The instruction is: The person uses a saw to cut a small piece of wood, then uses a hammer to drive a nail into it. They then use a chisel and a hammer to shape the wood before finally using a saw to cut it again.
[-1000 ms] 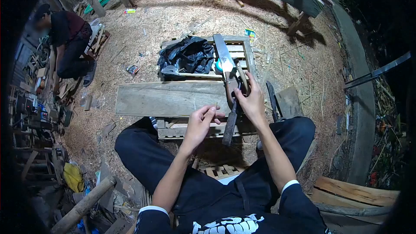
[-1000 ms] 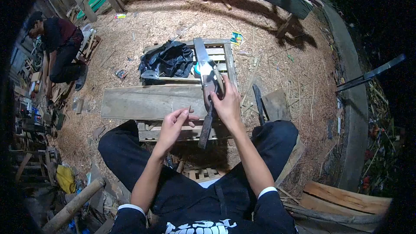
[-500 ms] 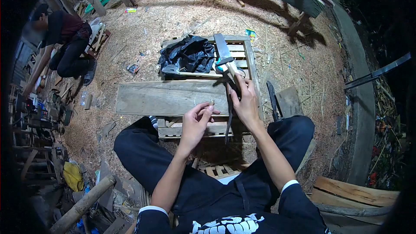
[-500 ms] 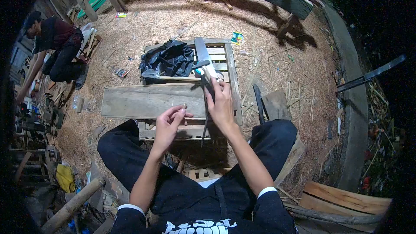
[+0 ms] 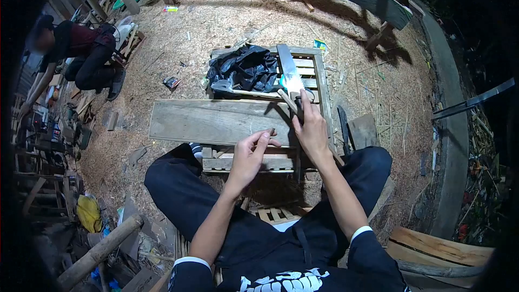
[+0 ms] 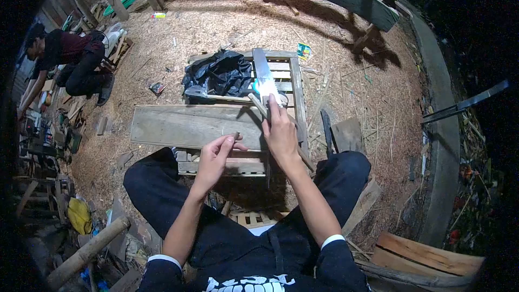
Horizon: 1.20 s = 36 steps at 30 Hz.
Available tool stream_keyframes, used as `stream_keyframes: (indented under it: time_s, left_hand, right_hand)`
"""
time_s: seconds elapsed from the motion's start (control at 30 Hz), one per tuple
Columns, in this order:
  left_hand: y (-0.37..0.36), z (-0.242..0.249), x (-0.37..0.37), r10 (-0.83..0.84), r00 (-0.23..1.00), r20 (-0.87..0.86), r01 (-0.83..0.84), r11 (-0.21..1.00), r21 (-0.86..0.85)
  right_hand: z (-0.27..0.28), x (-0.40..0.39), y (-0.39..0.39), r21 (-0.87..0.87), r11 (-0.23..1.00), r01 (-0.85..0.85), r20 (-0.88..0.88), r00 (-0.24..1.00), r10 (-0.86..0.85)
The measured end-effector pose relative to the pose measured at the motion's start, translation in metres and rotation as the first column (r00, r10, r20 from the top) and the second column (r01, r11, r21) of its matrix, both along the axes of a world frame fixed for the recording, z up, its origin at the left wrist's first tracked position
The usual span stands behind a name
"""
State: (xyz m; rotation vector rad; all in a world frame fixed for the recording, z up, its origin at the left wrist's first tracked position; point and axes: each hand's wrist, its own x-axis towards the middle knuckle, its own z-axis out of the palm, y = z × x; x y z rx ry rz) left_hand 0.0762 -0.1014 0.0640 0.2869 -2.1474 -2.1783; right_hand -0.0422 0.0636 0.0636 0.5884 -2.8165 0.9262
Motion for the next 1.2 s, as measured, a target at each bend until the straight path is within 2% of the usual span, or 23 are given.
stream_keyframes:
  time_s: [0.07, 0.1, 0.13, 0.2, 0.27, 0.33, 0.37, 0.43, 0.57, 0.63, 0.67, 0.73, 0.8, 0.87, 0.9, 0.97, 1.03, 1.1, 1.2]
  left_hand:
    - [-0.001, -0.001, -0.001, 0.01, 0.999, -0.051, -0.012, 0.999, -0.037]
    - [-0.002, -0.001, -0.001, 0.008, 0.999, -0.052, -0.009, 0.999, -0.036]
    - [-0.003, -0.001, 0.0, 0.009, 1.0, -0.028, -0.01, 0.999, -0.032]
    - [-0.001, 0.001, 0.0, 0.011, 1.0, -0.004, -0.011, 1.0, -0.029]
    - [0.005, 0.005, 0.001, 0.109, 0.993, -0.04, -0.111, 0.991, -0.078]
    - [0.005, 0.002, -0.001, 0.117, 0.991, -0.068, -0.121, 0.991, -0.05]
    - [0.005, 0.0, -0.001, 0.129, 0.987, -0.096, -0.131, 0.991, -0.022]
    - [0.006, 0.006, 0.0, 0.136, 0.985, -0.106, -0.145, 0.987, -0.075]
    - [0.003, 0.009, 0.003, 0.151, 0.981, -0.121, -0.174, 0.964, -0.202]
    - [0.003, 0.018, 0.003, 0.15, 0.983, -0.103, -0.168, 0.966, -0.195]
    - [0.003, 0.021, 0.004, 0.148, 0.985, -0.085, -0.162, 0.969, -0.188]
    - [0.002, 0.012, 0.003, 0.158, 0.983, -0.097, -0.176, 0.961, -0.212]
    - [0.001, 0.005, 0.002, 0.171, 0.979, -0.108, -0.193, 0.952, -0.239]
    - [0.0, 0.001, 0.0, 0.147, 0.976, -0.162, -0.196, 0.917, -0.346]
    - [0.0, 0.003, 0.0, 0.15, 0.975, -0.162, -0.198, 0.918, -0.345]
    - [0.002, 0.007, 0.0, 0.143, 0.979, -0.143, -0.17, 0.965, -0.2]
    - [0.002, 0.011, 0.001, 0.127, 0.987, -0.097, -0.144, 0.97, -0.197]
    - [0.001, 0.011, 0.0, 0.109, 0.993, -0.054, -0.117, 0.974, -0.196]
    - [0.0, -0.002, 0.0, 0.11, 0.993, 0.038, -0.094, 0.949, -0.3]
  right_hand:
    - [-0.002, -0.001, 0.002, 0.009, 1.0, 0.006, 0.025, 1.0, -0.006]
    - [-0.004, -0.003, 0.002, -0.055, 0.998, -0.03, -0.027, 0.999, 0.028]
    - [-0.006, -0.004, 0.003, -0.117, 0.991, -0.068, -0.081, 0.995, 0.059]
    - [-0.003, -0.002, 0.006, -0.117, 0.991, -0.069, -0.063, 0.996, 0.062]
    - [-0.003, -0.001, 0.006, -0.115, 0.991, -0.071, -0.042, 0.997, 0.067]
    - [-0.011, -0.001, 0.006, -0.234, 0.966, -0.109, -0.154, 0.985, 0.074]
    - [-0.014, -0.002, 0.006, -0.234, 0.966, -0.108, -0.156, 0.985, 0.073]
    - [-0.014, -0.002, 0.004, -0.291, 0.953, -0.086, -0.083, 0.994, 0.064]
    - [-0.012, 0.001, -0.001, -0.342, 0.936, -0.082, -0.056, 0.996, 0.067]
    - [-0.014, 0.002, -0.007, -0.38, 0.924, -0.044, -0.02, 0.999, 0.039]
    - [-0.014, 0.002, -0.009, -0.379, 0.924, -0.043, -0.02, 0.999, 0.038]
    - [-0.017, 0.002, -0.012, -0.269, 0.959, -0.087, -0.136, 0.989, 0.051]
    - [-0.018, 0.004, -0.015, -0.238, 0.967, -0.086, -0.111, 0.992, 0.061]
    - [-0.018, 0.003, -0.015, -0.105, 0.989, -0.106, -0.235, 0.969, 0.079]
    - [-0.018, 0.001, -0.014, -0.148, 0.983, -0.105, -0.175, 0.981, 0.079]
    - [-0.017, -0.003, -0.01, -0.149, 0.987, -0.066, -0.184, 0.982, 0.038]
    - [-0.022, -0.011, -0.004, -0.159, 0.987, -0.019, -0.223, 0.975, -0.017]
    - [-0.028, -0.019, 0.002, -0.138, 0.99, -0.036, -0.235, 0.972, 0.002]
    - [-0.032, -0.018, 0.005, -0.09, 0.995, -0.047, -0.223, 0.975, 0.026]
